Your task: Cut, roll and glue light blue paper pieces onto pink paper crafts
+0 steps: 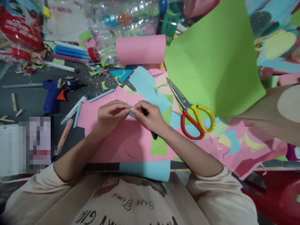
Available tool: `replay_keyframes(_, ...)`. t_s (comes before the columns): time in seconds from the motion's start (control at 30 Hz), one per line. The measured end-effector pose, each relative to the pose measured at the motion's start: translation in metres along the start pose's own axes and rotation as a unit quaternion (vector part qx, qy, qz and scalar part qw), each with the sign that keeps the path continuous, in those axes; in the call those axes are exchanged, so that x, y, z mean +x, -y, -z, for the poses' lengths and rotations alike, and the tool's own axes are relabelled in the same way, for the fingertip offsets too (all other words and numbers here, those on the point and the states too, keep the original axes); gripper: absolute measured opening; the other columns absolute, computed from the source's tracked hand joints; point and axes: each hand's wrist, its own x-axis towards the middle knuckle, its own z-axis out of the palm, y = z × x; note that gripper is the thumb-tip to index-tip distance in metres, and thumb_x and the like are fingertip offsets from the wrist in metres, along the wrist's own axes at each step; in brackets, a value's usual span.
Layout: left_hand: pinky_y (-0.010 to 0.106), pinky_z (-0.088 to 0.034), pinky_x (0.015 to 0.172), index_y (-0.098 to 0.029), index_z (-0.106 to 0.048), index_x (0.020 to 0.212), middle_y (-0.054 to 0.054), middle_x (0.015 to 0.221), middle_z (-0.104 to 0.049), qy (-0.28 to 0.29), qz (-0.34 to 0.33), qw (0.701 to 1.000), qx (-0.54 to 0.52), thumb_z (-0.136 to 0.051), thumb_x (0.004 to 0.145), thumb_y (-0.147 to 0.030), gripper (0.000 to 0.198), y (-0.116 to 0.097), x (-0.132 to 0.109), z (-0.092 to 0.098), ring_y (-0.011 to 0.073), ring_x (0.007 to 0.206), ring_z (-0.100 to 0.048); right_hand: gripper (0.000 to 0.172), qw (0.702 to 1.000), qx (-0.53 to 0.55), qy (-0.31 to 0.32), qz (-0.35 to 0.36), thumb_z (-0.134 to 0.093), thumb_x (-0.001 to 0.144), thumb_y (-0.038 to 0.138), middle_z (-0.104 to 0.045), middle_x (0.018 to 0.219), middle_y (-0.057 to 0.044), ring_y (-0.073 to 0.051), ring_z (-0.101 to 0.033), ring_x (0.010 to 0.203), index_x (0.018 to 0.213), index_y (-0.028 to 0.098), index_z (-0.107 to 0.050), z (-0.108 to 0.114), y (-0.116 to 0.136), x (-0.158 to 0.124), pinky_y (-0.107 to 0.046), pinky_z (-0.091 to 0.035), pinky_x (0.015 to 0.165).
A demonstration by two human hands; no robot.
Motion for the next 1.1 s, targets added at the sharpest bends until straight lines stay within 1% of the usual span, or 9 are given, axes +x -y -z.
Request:
replay_keyframes(0.23, 0.019, -0.054, 0.064, -0.02, -0.076, 0.081, 0.003, 0.081, -0.076, 0.014, 0.002, 1.0, 0.006, -0.072, 0.083, -0.027, 0.008, -0.0012, -0.0001, 0.0014, 0.0112, 0.073, -0.069, 0.025, 1.0, -0.017, -0.004, 0.015, -0.064, 0.087, 0.041, -0.064, 0.067, 0.0, -0.013, -0.056, 0.063, 0.072, 0.022, -0.062, 0.0001, 0.0015, 0.0008, -0.03, -0.045, 0.064)
replay_keyframes(0.33, 0.019, -0.055, 0.066, -0.02, -0.076, 0.085, 0.004, 0.082, -0.075, 0.014, -0.004, 1.0, 0.008, -0.072, 0.083, -0.029, 0.01, -0.0006, -0.0005, 0.0009, 0.0114, 0.076, -0.068, 0.025, 1.0, 0.0, -0.008, -0.001, -0.065, 0.086, 0.042, -0.061, 0.066, 0.001, -0.012, -0.054, 0.061, 0.074, 0.021, -0.061, 0.0, 0.0009, 0.0017, -0.029, -0.043, 0.062)
replay_keyframes(0.47, 0.02, -0.056, 0.068, -0.02, -0.073, 0.095, 0.003, 0.087, -0.074, -0.014, 0.03, 0.999, -0.035, -0.073, 0.081, -0.035, 0.02, 0.0027, -0.0023, -0.0015, 0.0102, 0.073, -0.067, 0.029, 0.999, 0.033, -0.021, -0.036, -0.065, 0.084, 0.049, -0.058, 0.067, 0.002, -0.012, -0.053, 0.061, 0.078, 0.021, -0.058, 0.0, -0.0004, 0.0035, -0.029, -0.044, 0.062)
replay_keyframes(0.53, 0.02, -0.056, 0.068, -0.02, -0.073, 0.094, 0.002, 0.087, -0.073, -0.03, 0.045, 0.997, -0.052, -0.074, 0.08, -0.034, 0.02, 0.0042, -0.003, -0.0021, 0.0098, 0.072, -0.067, 0.029, 0.999, 0.027, -0.01, -0.036, -0.067, 0.082, 0.049, -0.058, 0.068, 0.002, -0.013, -0.054, 0.064, 0.079, 0.022, -0.059, 0.0, -0.0004, 0.0043, -0.031, -0.044, 0.066)
replay_keyframes(0.6, 0.02, -0.056, 0.066, -0.02, -0.073, 0.091, 0.001, 0.086, -0.073, -0.035, 0.052, 0.997, -0.055, -0.074, 0.08, -0.033, 0.017, 0.0042, -0.003, -0.0014, 0.0099, 0.071, -0.067, 0.029, 0.999, 0.007, 0.011, -0.031, -0.067, 0.082, 0.048, -0.057, 0.065, 0.002, -0.014, -0.053, 0.066, 0.073, 0.022, -0.057, 0.0001, -0.0002, 0.0047, -0.033, -0.044, 0.071)
replay_keyframes(0.7, 0.021, -0.056, 0.067, -0.02, -0.074, 0.091, 0.003, 0.087, -0.074, -0.012, 0.045, 0.998, -0.053, -0.069, 0.084, -0.034, 0.017, 0.0009, -0.0022, 0.0018, 0.0113, 0.074, -0.068, 0.035, 0.999, -0.017, 0.02, -0.03, -0.065, 0.083, 0.048, -0.052, 0.06, 0.003, -0.015, -0.051, 0.066, 0.064, 0.022, -0.051, 0.0002, -0.0005, 0.0045, -0.035, -0.042, 0.073)
replay_keyframes(0.83, 0.022, -0.055, 0.066, -0.02, -0.073, 0.094, 0.003, 0.082, -0.072, 0.028, 0.048, 0.996, -0.064, -0.061, 0.089, -0.041, 0.025, -0.0033, -0.0008, 0.0046, 0.0104, 0.068, -0.066, 0.037, 0.999, -0.017, 0.011, -0.034, -0.064, 0.084, 0.049, -0.05, 0.059, 0.002, -0.016, -0.049, 0.066, 0.062, 0.022, -0.051, 0.0006, -0.002, 0.004, -0.034, -0.041, 0.071)
replay_keyframes(0.97, 0.022, -0.055, 0.063, -0.019, -0.071, 0.086, 0.003, 0.083, -0.073, 0.025, 0.081, 0.993, -0.079, -0.069, 0.082, -0.044, 0.025, -0.0018, 0.0008, 0.0025, 0.0112, 0.068, -0.067, 0.038, 0.999, -0.014, 0.024, -0.024, -0.064, 0.085, 0.05, -0.049, 0.058, 0.003, -0.016, -0.05, 0.065, 0.061, 0.023, -0.055, 0.0018, -0.0024, 0.0045, -0.034, -0.042, 0.072)
replay_keyframes(1.1, 0.022, -0.054, 0.059, -0.019, -0.071, 0.079, 0.001, 0.079, -0.073, 0.011, 0.093, 0.992, -0.086, -0.072, 0.078, -0.039, 0.02, -0.001, 0.0023, 0.001, 0.0111, 0.065, -0.066, 0.039, 0.999, -0.002, 0.036, -0.015, -0.065, 0.083, 0.054, -0.051, 0.057, 0.003, -0.016, -0.051, 0.066, 0.06, 0.023, -0.058, 0.0023, -0.0033, 0.0053, -0.036, -0.045, 0.077)
